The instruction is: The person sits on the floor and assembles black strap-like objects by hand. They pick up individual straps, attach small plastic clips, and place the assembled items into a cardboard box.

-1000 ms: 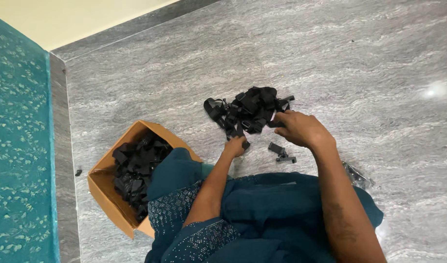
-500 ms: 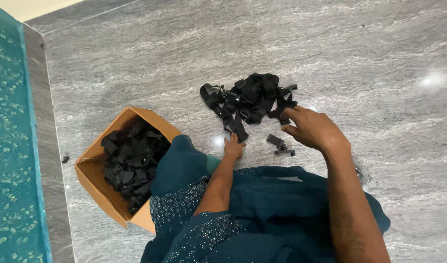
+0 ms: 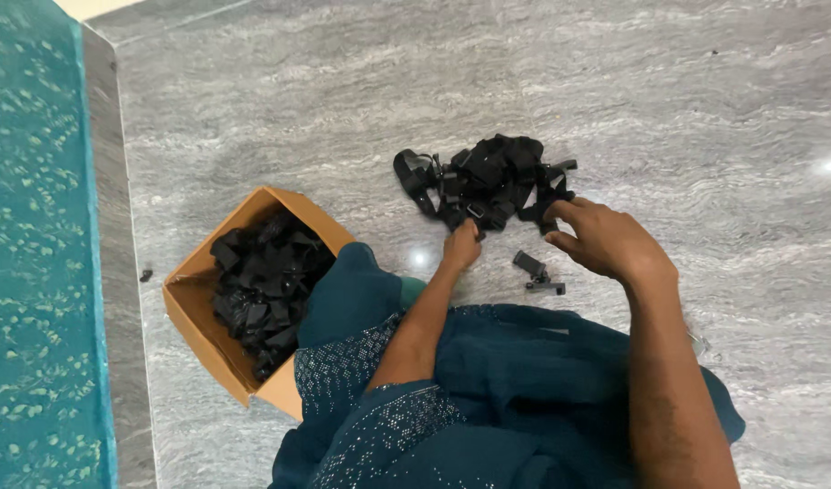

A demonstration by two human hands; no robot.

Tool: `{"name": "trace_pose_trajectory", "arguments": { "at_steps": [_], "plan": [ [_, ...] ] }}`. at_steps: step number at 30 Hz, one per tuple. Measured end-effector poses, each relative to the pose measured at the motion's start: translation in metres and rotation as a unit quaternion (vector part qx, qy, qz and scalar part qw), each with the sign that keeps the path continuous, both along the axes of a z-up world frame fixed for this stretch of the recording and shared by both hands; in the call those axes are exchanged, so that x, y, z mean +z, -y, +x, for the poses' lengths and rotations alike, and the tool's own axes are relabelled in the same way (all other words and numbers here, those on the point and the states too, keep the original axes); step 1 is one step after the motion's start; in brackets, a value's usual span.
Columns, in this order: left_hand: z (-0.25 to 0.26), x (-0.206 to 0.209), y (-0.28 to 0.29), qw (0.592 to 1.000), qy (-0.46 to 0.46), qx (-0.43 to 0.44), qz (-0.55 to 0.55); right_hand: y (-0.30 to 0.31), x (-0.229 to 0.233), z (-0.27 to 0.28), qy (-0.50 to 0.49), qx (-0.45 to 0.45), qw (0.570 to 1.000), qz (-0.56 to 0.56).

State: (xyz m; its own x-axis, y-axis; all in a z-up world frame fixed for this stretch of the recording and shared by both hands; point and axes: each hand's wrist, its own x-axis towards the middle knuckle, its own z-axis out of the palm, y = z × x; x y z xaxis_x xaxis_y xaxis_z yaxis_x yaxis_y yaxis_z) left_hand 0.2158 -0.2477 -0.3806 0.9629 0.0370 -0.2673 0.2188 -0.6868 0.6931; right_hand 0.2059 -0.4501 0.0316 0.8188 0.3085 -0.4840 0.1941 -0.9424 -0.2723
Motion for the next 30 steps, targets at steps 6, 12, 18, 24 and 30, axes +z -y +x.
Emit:
{"name": "trace_pose_trajectory", "arguments": {
  "at_steps": [6, 12, 18, 24, 30],
  "plan": [
    [0.069, 0.124, -0.025, 0.983, 0.160, -0.020, -0.092, 0.010, -0.007, 0.003, 0.052, -0.026, 0.997, 0.054],
    [0.051, 0.322, -0.037, 0.969, 0.158, -0.133, -0.138, 0.011, -0.011, 0.005, 0.097, -0.004, 0.992, 0.079],
    [0.005, 0.417, -0.055, 0.908, 0.330, -0.128, -0.223, -0.028, 0.000, -0.004, 0.130, -0.018, 0.990, 0.054],
    [-0.003, 0.391, -0.082, 0.823, 0.297, 0.016, -0.484, -0.051, -0.048, -0.005, 0.187, 0.071, 0.973, 0.111],
    [0.026, 0.370, -0.140, 0.899, 0.218, 0.171, -0.339, -0.029, -0.057, -0.010, -0.082, -0.082, 0.881, 0.458]
  ]
}}
